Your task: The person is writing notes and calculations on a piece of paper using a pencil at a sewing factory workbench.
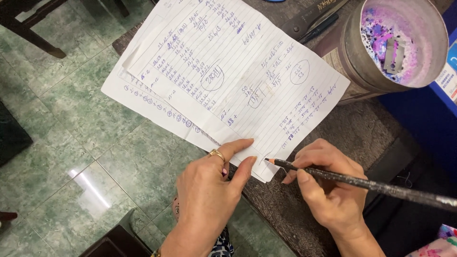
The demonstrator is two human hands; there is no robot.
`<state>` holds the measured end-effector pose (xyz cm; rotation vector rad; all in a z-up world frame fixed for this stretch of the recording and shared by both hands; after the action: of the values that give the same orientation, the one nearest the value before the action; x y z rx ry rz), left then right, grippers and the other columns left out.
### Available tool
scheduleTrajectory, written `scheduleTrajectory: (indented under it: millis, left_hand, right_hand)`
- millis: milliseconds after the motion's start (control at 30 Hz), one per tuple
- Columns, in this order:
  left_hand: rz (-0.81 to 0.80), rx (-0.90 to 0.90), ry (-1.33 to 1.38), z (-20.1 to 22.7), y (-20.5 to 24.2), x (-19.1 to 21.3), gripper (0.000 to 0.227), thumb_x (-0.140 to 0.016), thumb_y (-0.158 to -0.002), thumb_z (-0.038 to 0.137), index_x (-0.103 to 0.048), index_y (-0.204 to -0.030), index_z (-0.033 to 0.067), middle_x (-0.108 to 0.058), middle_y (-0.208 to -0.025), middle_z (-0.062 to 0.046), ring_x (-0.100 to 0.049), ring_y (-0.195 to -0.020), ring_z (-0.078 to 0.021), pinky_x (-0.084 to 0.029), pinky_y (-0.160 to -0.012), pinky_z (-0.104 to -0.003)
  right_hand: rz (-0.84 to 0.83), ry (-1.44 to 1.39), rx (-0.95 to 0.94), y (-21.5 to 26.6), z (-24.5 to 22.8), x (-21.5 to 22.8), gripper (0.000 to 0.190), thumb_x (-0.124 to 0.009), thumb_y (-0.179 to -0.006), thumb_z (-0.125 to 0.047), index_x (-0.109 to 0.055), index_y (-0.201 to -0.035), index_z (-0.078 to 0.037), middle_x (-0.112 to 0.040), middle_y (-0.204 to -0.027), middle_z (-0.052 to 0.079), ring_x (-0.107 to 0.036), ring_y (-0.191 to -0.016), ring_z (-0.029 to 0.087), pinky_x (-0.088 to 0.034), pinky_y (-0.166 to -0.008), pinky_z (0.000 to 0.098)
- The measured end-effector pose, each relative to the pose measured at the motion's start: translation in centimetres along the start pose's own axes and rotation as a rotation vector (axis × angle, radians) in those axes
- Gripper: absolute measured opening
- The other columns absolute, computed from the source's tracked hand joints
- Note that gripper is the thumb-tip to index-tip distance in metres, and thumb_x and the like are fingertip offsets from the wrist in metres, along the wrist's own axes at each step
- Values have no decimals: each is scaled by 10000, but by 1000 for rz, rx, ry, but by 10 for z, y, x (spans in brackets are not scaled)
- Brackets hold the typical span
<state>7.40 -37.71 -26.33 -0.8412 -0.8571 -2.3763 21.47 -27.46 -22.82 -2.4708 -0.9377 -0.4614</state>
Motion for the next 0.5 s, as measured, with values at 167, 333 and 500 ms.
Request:
scheduleTrajectory:
  millis: [167, 333, 500]
  left_hand:
    - [-21, 47, -7, -2, -1, -1, 332, -589, -798, 558, -704, -1108, 524, -523, -513, 78, -603, -535, -167, -469, -523, -361]
    - [-12, 41, -6, -3, -2, -2, 331, -600, -795, 558, -704, -1108, 524, -529, -506, 77, -601, -533, -170, -467, -516, -370]
    - [27, 11, 13, -4, -1, -3, 331, -613, -783, 552, -712, -1097, 514, -542, -502, 71, -622, -561, -186, -473, -545, -381]
  right_hand:
    - [10, -13, -38, 7, 5, -1, 122, -563, -853, -139, -580, -866, -19, -638, -694, 126, -676, -552, 173, -547, -554, 229]
    - [-12, -30, -66, 7, 7, -1, 145, -575, -850, -163, -588, -864, -19, -628, -743, 132, -694, -522, 164, -563, -506, 199]
    - [2, 6, -15, 5, 5, -3, 112, -570, -850, -122, -576, -863, -11, -640, -651, 99, -663, -553, 173, -545, -574, 244]
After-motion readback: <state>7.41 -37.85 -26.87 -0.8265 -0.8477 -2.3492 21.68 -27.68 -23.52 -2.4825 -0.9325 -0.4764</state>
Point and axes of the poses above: each hand's wrist, its own y-axis away from the middle knuckle, its own x-axis out of the back of the hand, z = x × y, the point moved 3 cm from there along -y, towards the middle knuckle
